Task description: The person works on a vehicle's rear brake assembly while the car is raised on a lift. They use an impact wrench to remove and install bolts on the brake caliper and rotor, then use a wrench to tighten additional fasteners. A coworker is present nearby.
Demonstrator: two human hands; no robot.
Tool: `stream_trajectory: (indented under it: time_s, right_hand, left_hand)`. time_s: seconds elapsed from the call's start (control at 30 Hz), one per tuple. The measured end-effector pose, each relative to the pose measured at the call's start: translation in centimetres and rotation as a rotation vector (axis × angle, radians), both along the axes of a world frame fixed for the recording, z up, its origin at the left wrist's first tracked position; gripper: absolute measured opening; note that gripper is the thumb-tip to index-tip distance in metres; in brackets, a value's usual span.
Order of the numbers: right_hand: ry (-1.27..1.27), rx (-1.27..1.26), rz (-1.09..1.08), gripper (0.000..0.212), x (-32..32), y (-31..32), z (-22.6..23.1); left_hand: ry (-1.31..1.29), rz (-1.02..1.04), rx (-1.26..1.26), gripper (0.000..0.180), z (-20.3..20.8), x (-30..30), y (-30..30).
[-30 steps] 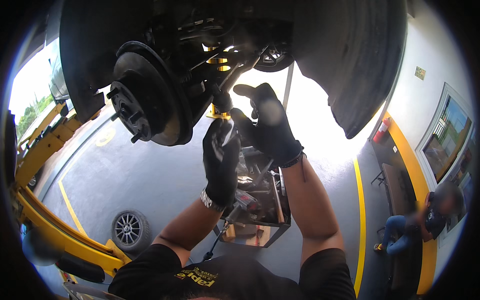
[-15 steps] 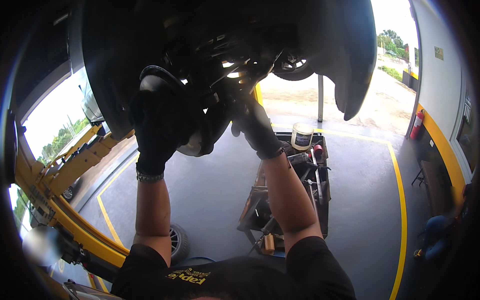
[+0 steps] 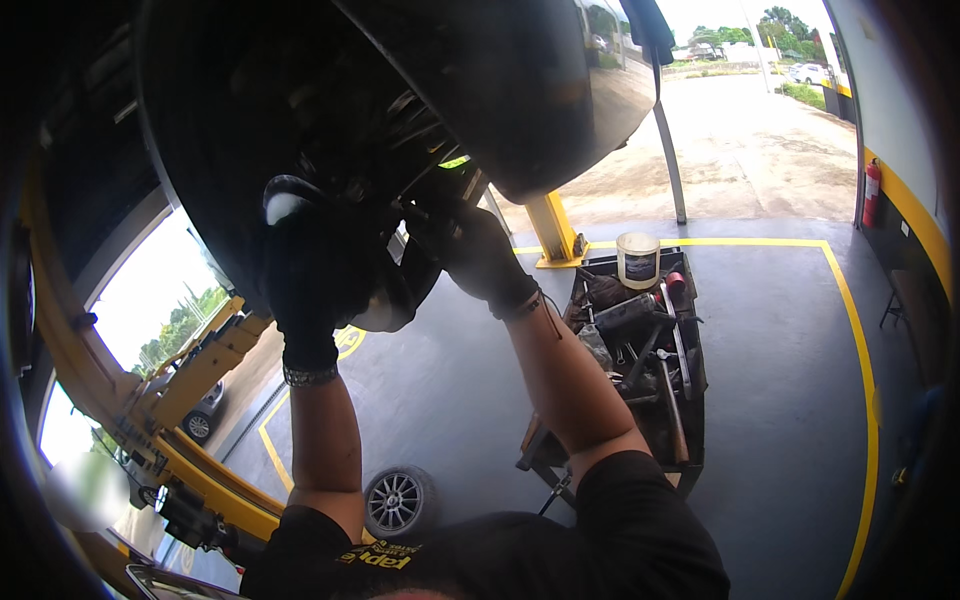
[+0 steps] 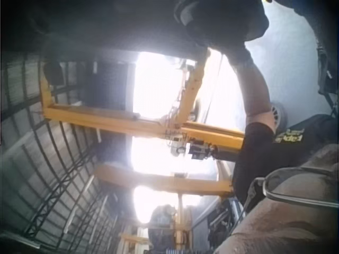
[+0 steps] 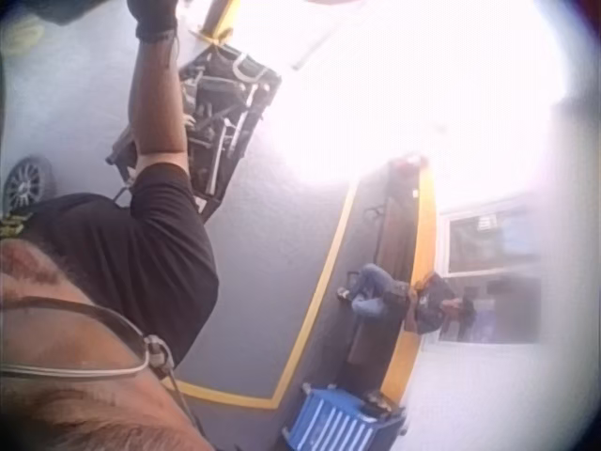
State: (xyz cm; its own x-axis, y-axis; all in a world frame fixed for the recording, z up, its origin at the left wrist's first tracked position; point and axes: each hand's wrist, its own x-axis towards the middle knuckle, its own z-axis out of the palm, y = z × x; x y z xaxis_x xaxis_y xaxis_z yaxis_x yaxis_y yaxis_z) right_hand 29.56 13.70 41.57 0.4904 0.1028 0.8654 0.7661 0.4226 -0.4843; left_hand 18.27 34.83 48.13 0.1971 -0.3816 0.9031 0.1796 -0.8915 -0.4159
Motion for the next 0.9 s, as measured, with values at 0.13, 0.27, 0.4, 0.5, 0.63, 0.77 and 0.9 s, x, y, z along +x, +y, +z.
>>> stream_trajectory:
  time_s: [0.13, 0.27, 0.4, 0.5, 0.63, 0.77, 0.9]
  right_hand:
    - [-0.013, -0.015, 0.025, 0.030, 0.6, 0.2, -0.3]
    - [-0.342, -0.039, -0.283, 0.031, 1.9, 0.7, -0.8]
    - [-0.267, -0.014, -0.178, 0.032, 2.1, 1.1, -0.9]
    - [-0.251, -0.062, -0.289, 0.033, 1.3, 0.5, -0.8]
    - [-0.390, -0.189, -0.667, 0.032, -0.5, -1.1, -0.7]
    - [-0.274, -0.131, -0.393, 0.028, -1.3, -1.2, -0.1]
    - [-0.081, -0.112, -0.217, 0.028, -1.1, -0.2, 0.2]
  left_hand:
    - [-0.143, -0.141, -0.144, 0.047, -0.1, 0.6, -0.3]
    - [-0.177, -0.066, -0.189, 0.049, -1.1, 1.4, -0.5]
    - [-0.109, 0.110, -0.262, 0.050, -1.4, 2.1, 0.3]
    - [-0.202, -0.165, -0.127, 0.044, -1.1, 2.8, 1.2]
    - [-0.153, -0.287, -0.074, 0.038, -0.4, 2.8, 1.7]
    - [-0.113, -0.355, -0.155, 0.038, -0.2, 2.2, 1.2]
    - [-0.137, -0.246, -0.126, 0.037, -0.1, 1.6, 0.6]
